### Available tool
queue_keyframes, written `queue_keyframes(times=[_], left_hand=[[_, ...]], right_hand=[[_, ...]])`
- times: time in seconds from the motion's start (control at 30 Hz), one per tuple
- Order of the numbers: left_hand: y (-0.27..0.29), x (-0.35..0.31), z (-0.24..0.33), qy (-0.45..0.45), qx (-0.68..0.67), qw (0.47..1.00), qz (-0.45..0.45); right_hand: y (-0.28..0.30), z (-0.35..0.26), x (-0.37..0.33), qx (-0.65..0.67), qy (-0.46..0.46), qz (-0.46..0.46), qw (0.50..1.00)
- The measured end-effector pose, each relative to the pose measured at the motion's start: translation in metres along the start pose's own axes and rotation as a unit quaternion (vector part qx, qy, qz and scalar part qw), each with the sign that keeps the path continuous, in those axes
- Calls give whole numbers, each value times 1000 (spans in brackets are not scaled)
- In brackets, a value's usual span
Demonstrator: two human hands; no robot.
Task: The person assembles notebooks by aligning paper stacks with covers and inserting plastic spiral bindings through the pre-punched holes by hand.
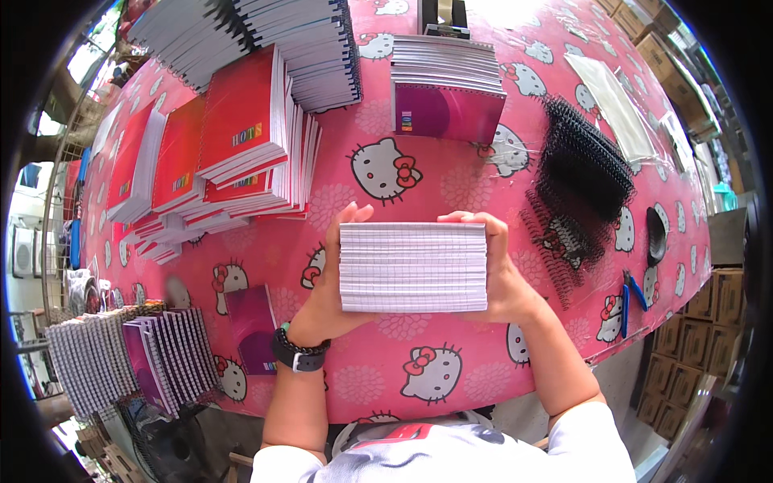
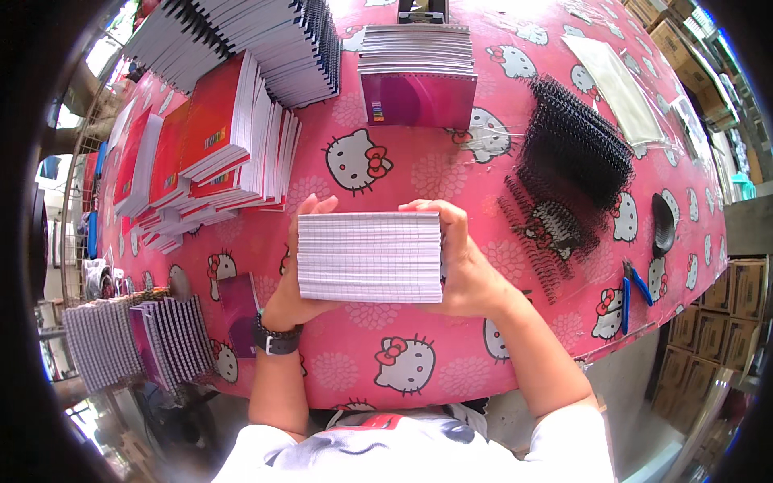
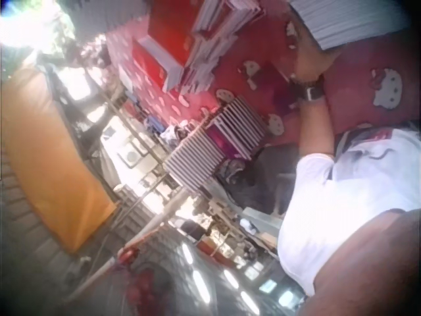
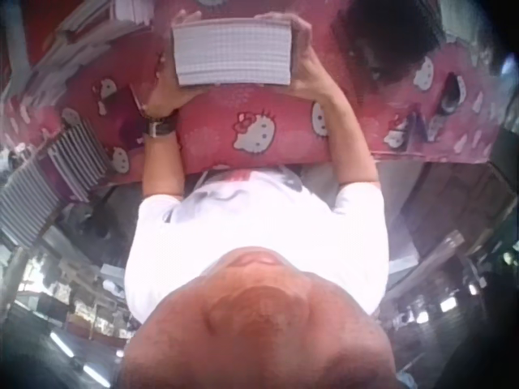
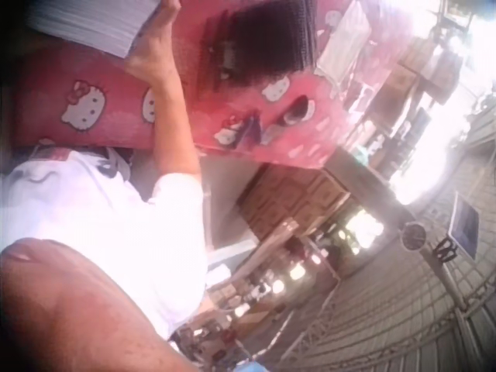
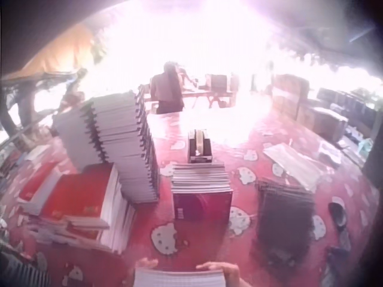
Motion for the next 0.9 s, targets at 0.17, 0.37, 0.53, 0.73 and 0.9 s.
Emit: queue_keyframes(times=[0.17,0.37,0.53,0.73,0.9], left_hand=[[-1,-2,1,-21,32,998,50],[3,1,4,13,69,997,33],[5,-1,3,12,24,999,32],[8,-2,4,19,36,997,62],[8,39,16,-10,9,995,96]], right_hand=[[-3,-6,6,-10,-24,14,1000],[4,-7,4,-73,-32,19,997],[4,-12,7,-89,-38,25,995],[9,-9,4,-60,-67,4,996],[45,-6,19,-15,-65,80,995]])
Point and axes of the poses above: each hand's wrist, its own x-axis towards the middle knuckle, its own y-axis out of the back of the hand, z = x × y, the point moved 7 cm from there along x, towards the middle knuckle, and after that the axes turned 7 degrees about -z, right-handed, at the moved point
